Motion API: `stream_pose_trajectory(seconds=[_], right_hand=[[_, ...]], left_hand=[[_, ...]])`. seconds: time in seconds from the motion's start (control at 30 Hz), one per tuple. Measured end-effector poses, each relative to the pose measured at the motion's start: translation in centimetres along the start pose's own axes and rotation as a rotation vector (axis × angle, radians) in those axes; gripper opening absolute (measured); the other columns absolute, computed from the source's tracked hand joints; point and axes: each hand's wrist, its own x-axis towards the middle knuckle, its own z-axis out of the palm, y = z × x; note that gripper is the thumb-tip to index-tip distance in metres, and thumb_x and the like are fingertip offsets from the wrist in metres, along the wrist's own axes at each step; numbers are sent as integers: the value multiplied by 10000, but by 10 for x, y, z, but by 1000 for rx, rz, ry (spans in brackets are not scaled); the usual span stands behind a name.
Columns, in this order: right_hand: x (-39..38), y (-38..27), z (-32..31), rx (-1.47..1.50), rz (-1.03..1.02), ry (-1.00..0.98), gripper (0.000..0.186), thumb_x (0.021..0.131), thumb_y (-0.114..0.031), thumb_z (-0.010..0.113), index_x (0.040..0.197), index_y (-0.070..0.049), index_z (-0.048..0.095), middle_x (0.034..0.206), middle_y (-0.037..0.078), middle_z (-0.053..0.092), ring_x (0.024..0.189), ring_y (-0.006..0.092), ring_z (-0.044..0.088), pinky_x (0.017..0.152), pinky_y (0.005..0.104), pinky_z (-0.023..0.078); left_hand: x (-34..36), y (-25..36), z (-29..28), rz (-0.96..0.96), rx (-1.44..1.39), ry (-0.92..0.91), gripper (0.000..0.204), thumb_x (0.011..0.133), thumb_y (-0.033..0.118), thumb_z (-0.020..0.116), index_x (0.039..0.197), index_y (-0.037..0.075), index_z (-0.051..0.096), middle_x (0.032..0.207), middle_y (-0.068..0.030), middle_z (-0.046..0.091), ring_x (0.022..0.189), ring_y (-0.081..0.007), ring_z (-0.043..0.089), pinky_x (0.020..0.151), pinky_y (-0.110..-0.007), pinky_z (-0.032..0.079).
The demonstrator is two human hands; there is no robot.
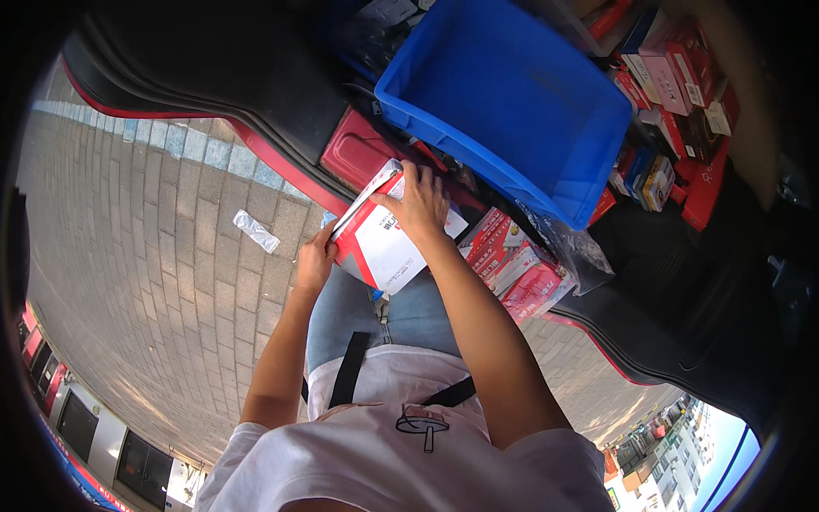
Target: The person organizes hardware items, primarily door locks and small boxes, inside the open trunk of a red car. They pick up items from the trunk floor and blue plastic bins, inspect them, and place them into the bins.
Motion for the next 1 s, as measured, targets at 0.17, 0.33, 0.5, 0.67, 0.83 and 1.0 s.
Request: stream_pose_trajectory(seconds=[0.17,0.33,0.5,0.67,0.83,1.0], right_hand=[[4,10,1,11,-62,36,791,662,-561,712,1260,-153,394,1223,167,453,1137,373,439,849,505,437],[8,11,-7,-5,-37,44,772,653,-550,725,1248,-175,407,1192,138,458,1103,351,447,792,495,466],[9,14,-15,34,-63,25,782,643,-529,742,1249,-166,408,1184,128,453,1091,344,448,784,499,467],[15,15,-26,126,-31,-31,744,667,-489,739,1252,-153,426,1206,133,440,1143,364,407,885,510,403],[23,17,-26,111,-36,-32,737,661,-464,754,1243,-145,434,1192,129,447,1122,355,421,876,503,406],[36,18,-26,113,-44,10,734,640,-487,756,1221,-157,453,1155,116,464,1078,339,446,842,511,416]], left_hand=[[-2,3,21,-59,-104,153,458,772,17,491,1213,131,544,1028,-182,617,873,-362,610,747,-421,495],[6,25,6,-94,-70,100,435,743,-4,463,1145,96,596,1010,-196,631,879,-339,626,747,-382,494],[13,5,38,-357,-251,145,411,753,18,431,1127,54,599,1015,-257,612,937,-395,600,810,-382,471],[16,22,-13,44,27,-268,574,802,-22,426,1358,91,334,1107,-282,560,1018,-425,549,847,-451,451],[25,30,-33,106,211,-481,608,825,47,488,1391,100,270,1192,-269,515,977,-419,569,837,-446,472],[47,48,-53,15,111,-692,765,774,73,597,1424,103,195,1254,-245,470,1061,-388,541,875,-400,470]])
